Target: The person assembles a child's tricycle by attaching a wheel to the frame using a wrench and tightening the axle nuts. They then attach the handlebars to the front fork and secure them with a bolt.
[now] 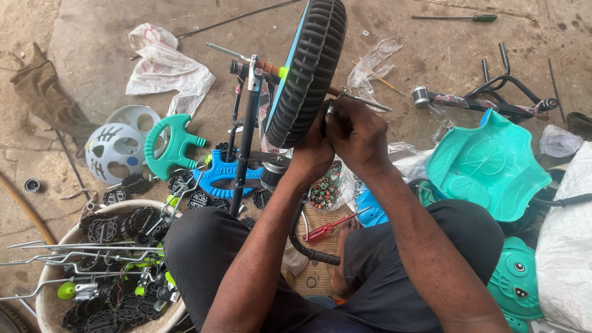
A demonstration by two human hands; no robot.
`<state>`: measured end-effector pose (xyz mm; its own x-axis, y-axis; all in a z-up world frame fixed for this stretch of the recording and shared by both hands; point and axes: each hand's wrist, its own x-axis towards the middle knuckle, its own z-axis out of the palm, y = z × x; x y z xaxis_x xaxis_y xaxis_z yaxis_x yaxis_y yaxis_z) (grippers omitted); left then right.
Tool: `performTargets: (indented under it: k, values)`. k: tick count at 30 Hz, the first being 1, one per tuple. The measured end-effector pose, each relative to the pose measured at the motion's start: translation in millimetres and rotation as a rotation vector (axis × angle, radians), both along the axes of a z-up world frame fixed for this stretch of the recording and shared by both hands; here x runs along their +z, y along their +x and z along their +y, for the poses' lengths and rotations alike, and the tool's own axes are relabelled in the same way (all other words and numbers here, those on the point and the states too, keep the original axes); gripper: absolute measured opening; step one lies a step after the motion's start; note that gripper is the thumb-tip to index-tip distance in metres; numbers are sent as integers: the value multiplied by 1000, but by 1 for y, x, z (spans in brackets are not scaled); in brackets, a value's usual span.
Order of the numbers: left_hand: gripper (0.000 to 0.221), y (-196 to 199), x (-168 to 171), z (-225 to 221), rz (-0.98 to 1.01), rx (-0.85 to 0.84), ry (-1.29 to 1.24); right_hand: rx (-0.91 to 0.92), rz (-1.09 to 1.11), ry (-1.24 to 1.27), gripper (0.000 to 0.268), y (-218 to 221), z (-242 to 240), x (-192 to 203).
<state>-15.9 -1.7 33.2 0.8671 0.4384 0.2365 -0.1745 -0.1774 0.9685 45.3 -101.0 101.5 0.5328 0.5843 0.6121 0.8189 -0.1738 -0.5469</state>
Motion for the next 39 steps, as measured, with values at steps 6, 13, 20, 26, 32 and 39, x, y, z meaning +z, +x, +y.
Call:
performTargets:
  k: [6, 13, 20, 26, 32, 39]
  values:
    - [44, -1, -10, -3, -161, 163, 216, 13, -164, 2, 14, 5, 2, -7]
    - [35, -11, 17, -4, -95, 219, 242, -115, 234, 149, 20, -1, 4, -45]
    - [41, -97, 59, 36, 247, -78, 365, 142, 1142, 339, 47, 2, 13, -62]
    - [31, -108, 47, 110, 119, 349, -19, 140, 1244, 441, 42, 20, 20, -57]
    - [41, -65, 19, 105, -27, 436, -146, 186, 1143, 254, 29, 27, 16, -51]
    - [47, -63, 28, 92, -365, 217, -741, 244, 960, 370, 33, 2, 34, -34]
